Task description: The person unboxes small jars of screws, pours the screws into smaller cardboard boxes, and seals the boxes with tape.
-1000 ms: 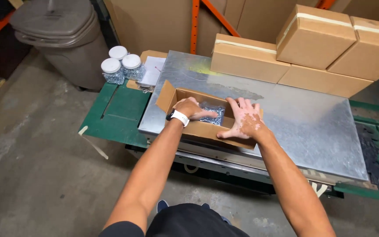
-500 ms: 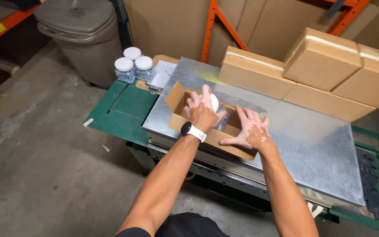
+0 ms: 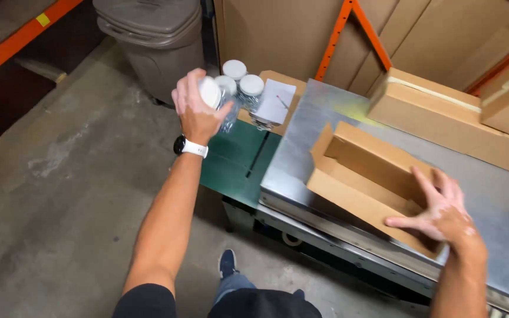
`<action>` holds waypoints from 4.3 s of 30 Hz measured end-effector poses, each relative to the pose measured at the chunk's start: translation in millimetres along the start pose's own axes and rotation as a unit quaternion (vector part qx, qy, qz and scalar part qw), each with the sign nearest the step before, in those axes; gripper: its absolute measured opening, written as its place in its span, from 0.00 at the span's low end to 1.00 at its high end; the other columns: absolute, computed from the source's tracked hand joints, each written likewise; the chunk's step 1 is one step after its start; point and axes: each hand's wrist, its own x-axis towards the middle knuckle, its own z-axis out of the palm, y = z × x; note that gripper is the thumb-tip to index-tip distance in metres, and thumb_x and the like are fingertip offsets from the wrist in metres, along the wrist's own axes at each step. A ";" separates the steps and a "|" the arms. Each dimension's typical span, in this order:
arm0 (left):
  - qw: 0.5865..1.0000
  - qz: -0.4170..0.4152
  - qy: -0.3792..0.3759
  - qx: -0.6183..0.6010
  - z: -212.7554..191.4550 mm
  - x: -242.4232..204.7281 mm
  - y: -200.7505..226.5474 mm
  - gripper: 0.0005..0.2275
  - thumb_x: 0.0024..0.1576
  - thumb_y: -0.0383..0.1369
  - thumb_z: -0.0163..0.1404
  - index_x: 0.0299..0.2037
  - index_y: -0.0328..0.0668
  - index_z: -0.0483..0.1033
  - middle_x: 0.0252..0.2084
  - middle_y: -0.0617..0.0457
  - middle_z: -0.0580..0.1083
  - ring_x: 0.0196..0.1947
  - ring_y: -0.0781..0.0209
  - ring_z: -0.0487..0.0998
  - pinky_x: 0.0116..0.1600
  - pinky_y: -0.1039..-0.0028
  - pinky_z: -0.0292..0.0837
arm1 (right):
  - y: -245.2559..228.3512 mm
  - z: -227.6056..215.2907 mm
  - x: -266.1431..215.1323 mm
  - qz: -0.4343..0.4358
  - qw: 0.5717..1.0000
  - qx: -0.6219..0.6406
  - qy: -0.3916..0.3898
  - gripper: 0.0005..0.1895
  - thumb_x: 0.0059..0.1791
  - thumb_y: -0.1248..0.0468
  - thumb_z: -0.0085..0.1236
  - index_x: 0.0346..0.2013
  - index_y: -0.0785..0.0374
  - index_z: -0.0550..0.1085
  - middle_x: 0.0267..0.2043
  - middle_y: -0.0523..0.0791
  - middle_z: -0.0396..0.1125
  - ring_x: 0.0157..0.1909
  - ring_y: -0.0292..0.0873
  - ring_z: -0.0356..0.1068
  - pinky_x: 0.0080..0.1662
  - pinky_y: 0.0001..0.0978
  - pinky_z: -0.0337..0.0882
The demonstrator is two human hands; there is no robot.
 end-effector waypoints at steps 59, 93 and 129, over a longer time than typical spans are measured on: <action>0.759 -0.348 -0.496 -0.240 50.6 -110.4 202.2 0.56 0.61 0.77 0.16 0.75 0.33 0.72 0.67 0.32 0.77 0.46 0.38 0.89 0.33 0.69 0.86 | 149.3 114.9 35.8 -0.017 0.865 0.377 0.329 0.16 0.63 0.42 0.65 0.58 0.44 0.84 0.39 0.44 0.78 0.40 0.46 0.81 0.45 0.40 0.80; 0.719 -0.439 -0.327 -0.428 194.6 -186.5 103.2 0.14 0.60 0.34 0.63 0.51 0.34 0.86 0.43 0.39 0.83 0.38 0.56 0.85 0.43 0.59 0.92 | 93.9 81.2 70.8 0.089 0.843 0.468 0.251 0.31 0.61 0.38 0.72 0.65 0.59 0.80 0.59 0.59 0.75 0.55 0.61 0.78 0.48 0.53 0.83; 0.736 -0.397 -0.068 -0.543 226.6 -118.5 61.4 0.11 0.73 0.39 0.55 0.53 0.41 0.74 0.45 0.46 0.84 0.40 0.62 0.88 0.47 0.76 0.87 | 50.1 139.8 12.1 -0.028 0.916 0.362 0.171 0.76 0.24 0.47 0.93 0.81 0.45 0.58 0.75 0.48 0.63 0.80 0.56 0.61 0.81 0.56 0.56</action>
